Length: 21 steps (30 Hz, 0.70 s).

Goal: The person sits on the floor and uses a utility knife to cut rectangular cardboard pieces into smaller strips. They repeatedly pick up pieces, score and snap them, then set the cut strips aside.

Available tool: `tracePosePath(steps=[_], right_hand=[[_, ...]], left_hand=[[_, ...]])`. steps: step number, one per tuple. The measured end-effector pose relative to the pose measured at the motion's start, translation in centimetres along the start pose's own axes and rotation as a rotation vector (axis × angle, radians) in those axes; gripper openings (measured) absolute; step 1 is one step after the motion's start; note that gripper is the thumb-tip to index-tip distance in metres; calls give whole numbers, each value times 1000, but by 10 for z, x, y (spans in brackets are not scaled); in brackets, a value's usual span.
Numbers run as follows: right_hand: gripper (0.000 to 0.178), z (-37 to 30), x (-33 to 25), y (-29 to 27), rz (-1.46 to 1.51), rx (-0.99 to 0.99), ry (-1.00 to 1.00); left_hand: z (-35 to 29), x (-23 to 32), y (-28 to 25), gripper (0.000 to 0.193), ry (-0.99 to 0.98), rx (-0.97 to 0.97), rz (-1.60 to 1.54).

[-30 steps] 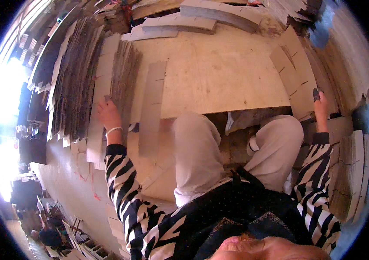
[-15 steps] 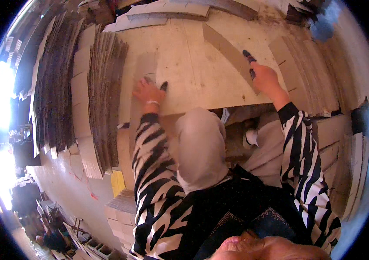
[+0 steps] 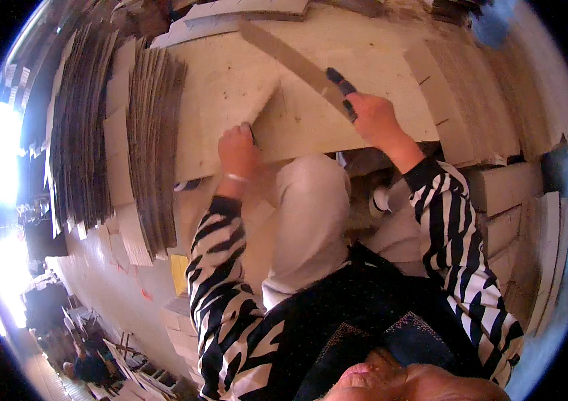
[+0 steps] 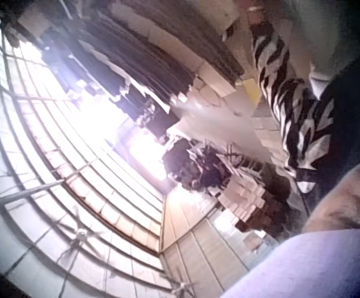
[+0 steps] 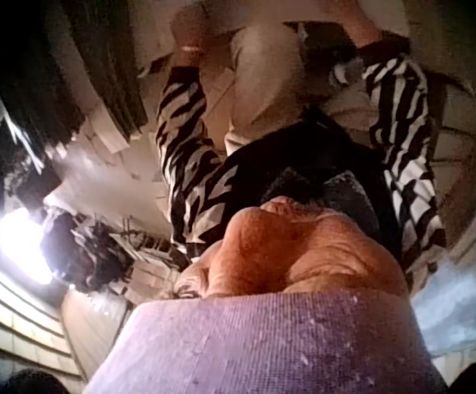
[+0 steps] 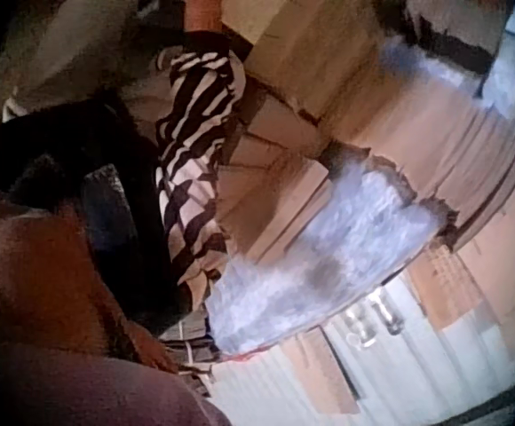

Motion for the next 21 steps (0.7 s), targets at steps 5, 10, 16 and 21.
tracePosePath(steps=[5, 10, 16, 21], right_hand=[[26, 5, -26, -20, 64, 122, -127], [25, 5, -39, 4, 167, 107, -150], [25, 9, -18, 17, 31, 31, -116], [12, 11, -18, 13, -93, 26, -134]], left_hand=[[54, 18, 27, 19, -216, -19, -136], [33, -18, 74, 17, -67, 60, -344], [79, 33, 53, 21, -153, 23, -972], [71, 22, 44, 22, -394, -105, -1283]])
Point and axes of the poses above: each hand's wrist, its own z-axis towards the middle knuckle, its own y-axis out of the palm, x = y × z, the point moved 6 cm from there along z, towards the middle knuckle
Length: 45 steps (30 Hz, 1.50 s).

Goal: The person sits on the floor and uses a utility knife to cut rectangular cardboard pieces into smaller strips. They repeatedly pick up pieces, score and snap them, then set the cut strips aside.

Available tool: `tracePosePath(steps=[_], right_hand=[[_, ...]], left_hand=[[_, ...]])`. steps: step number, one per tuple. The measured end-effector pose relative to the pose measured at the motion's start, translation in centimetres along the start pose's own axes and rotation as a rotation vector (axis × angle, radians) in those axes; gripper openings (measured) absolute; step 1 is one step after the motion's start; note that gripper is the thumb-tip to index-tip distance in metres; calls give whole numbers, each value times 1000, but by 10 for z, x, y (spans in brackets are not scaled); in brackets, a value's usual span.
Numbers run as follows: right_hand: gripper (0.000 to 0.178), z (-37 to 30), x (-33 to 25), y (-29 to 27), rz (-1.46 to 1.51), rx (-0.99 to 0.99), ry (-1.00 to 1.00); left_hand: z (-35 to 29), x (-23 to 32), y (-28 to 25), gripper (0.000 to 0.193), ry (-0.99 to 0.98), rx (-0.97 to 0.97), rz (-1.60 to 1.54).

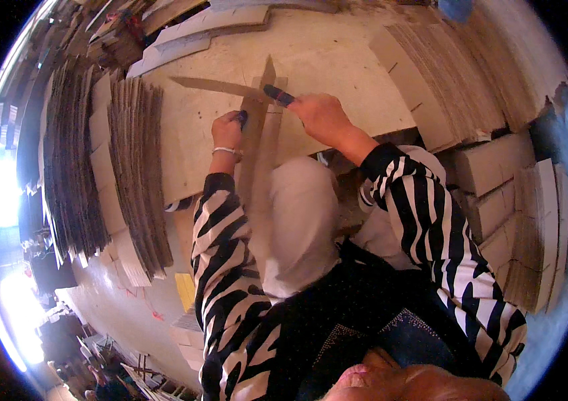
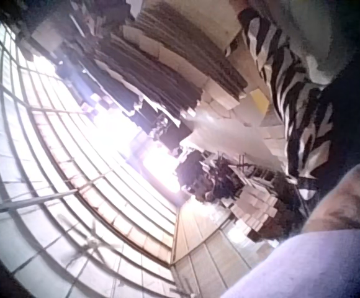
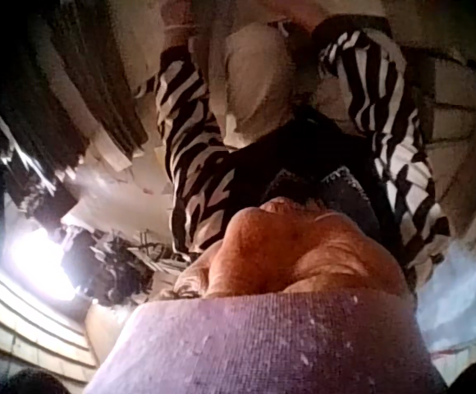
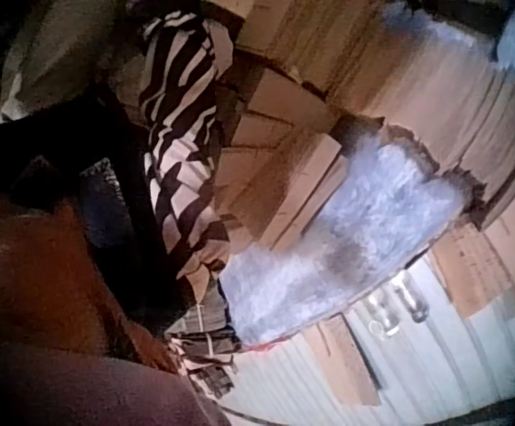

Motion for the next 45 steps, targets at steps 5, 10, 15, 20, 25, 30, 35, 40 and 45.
tracePosePath(steps=[5, 10, 15, 20, 25, 30, 35, 40, 45], right_hand=[[12, -3, -1, -7, 24, -7, -3], [15, -16, 22, 11, -23, -244, 118], [21, -15, 41, -11, -40, -306, 279], [26, -25, 85, -17, -153, -307, 413], [32, -34, 94, -9, -120, -381, 508], [31, -24, 76, -10, -71, -255, 302], [35, -17, 18, -8, 45, -40, -78], [34, -2, 6, 12, -25, -176, 6], [17, -10, 14, -1, -95, -221, 56]], left_hand=[[-19, 20, 12, 19, 92, 7, 384], [-41, 61, 58, 22, 408, -43, 445], [-27, 31, 57, 24, -69, -318, -150], [-62, 1, 40, 33, 713, -60, 1299], [-107, -25, 6, 31, 691, -123, 1423], [-66, -24, -52, 24, 500, 60, 965], [13, -49, -71, 27, -167, 211, 88], [40, -65, -39, 33, 282, 128, 536], [37, -40, -37, 25, 246, 31, 326]])
Point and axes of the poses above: each hand's wrist, its own z-axis towards the middle knuckle, its own y-axis out of the palm, x = y × z, the point moved 6 cm from there along z, towards the middle knuckle
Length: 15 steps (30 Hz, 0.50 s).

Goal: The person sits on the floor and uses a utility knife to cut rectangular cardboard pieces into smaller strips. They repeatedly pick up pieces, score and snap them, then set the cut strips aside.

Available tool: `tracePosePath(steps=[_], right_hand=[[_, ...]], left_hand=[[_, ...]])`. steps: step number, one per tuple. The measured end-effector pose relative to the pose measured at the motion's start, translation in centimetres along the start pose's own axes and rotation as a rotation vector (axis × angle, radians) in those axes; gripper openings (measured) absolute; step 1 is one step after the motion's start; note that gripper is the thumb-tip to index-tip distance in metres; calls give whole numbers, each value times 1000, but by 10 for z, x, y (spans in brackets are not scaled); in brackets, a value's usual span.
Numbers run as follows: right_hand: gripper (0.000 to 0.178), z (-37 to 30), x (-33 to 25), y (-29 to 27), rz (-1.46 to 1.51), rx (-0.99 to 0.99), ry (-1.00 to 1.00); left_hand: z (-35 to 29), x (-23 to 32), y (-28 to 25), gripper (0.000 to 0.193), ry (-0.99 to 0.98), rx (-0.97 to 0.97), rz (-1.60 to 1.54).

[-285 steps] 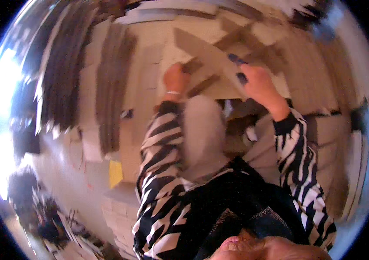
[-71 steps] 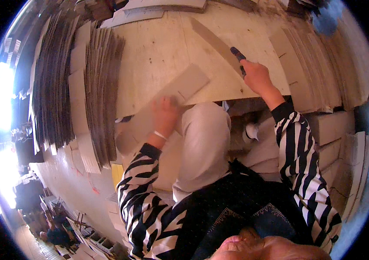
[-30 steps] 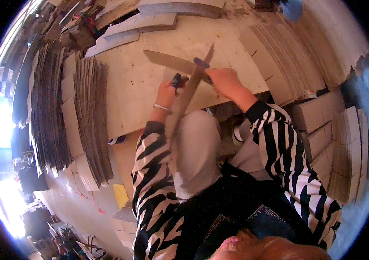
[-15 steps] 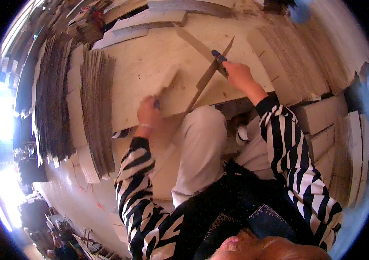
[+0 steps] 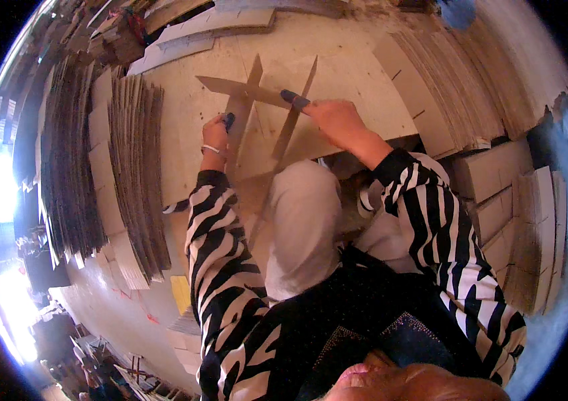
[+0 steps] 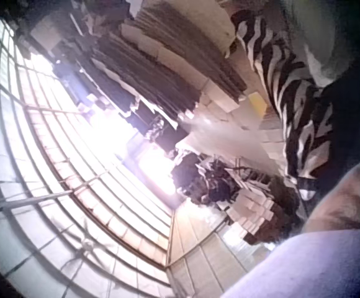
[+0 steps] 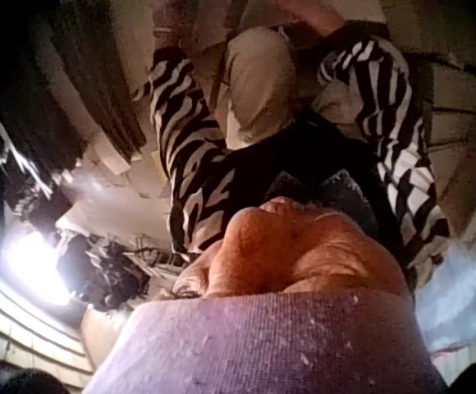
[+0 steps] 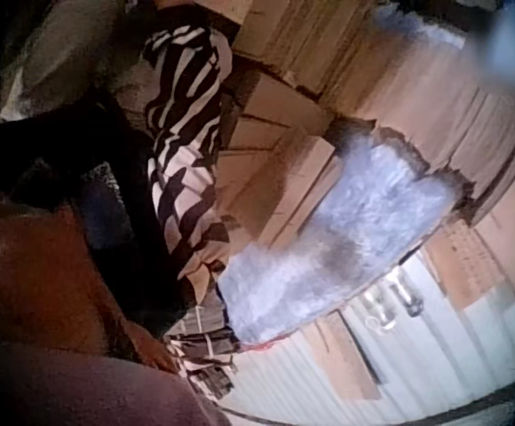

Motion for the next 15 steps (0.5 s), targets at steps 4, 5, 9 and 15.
tracePosePath(steps=[4, 5, 9, 15], right_hand=[[20, 1, 8, 4, 9, -63, 33], [21, 3, 9, 3, 24, -47, 39], [27, 9, 50, 6, 21, 16, 122], [24, 3, 72, -10, 66, -126, 308]], left_hand=[[-7, 44, -10, 23, -3, -160, 28], [-9, 52, -16, 24, 87, -181, 189], [-23, 95, -37, 33, -73, -267, -39], [-104, 131, -79, 40, 142, -108, 154]])
Point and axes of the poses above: each hand's wrist, its own z-axis towards the middle knuckle, its own y-axis out of the palm, x = y × z, the point moved 6 cm from there along z, towards the middle knuckle
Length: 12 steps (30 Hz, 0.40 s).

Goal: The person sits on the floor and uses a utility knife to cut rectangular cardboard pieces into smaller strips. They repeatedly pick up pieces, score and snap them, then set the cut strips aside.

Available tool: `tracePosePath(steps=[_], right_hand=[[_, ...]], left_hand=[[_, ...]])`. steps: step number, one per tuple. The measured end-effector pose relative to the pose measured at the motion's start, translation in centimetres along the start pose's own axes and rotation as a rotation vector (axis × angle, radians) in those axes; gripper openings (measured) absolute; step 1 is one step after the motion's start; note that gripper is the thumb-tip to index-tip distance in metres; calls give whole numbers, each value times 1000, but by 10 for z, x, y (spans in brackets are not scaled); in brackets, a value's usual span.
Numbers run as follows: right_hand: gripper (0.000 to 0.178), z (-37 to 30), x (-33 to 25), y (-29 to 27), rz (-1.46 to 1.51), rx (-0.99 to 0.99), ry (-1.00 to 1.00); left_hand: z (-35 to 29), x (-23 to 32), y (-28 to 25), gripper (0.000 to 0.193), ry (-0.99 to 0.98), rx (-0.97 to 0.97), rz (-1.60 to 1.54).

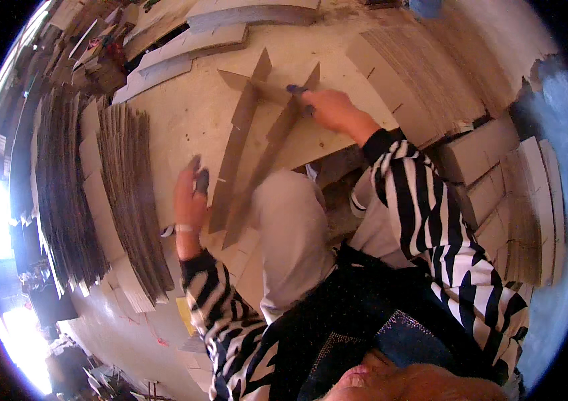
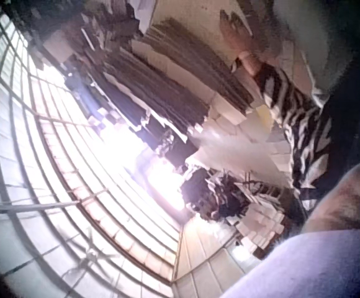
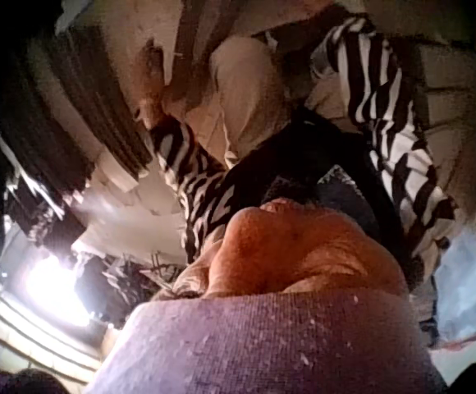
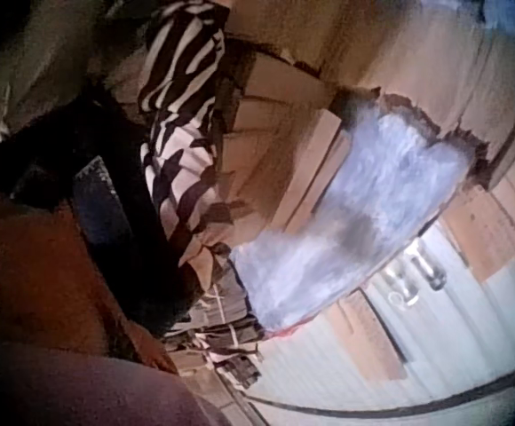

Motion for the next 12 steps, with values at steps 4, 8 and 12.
tracePosePath(steps=[4, 8, 12], right_hand=[[42, -36, 73, -40, 111, 207, 258], [56, -139, 152, -55, -437, 97, 578], [60, -165, 194, -40, -465, 208, 432]], left_hand=[[-102, -40, -19, 43, -217, 295, -139], [-118, -65, 28, 48, -258, 457, -542], [-72, -60, 52, 52, -153, 442, -489]])
Point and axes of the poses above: each hand's wrist, its own z-axis towards the middle knuckle, its own y-axis out of the palm, x = y × z, the point moved 6 cm from there along z, towards the middle knuckle
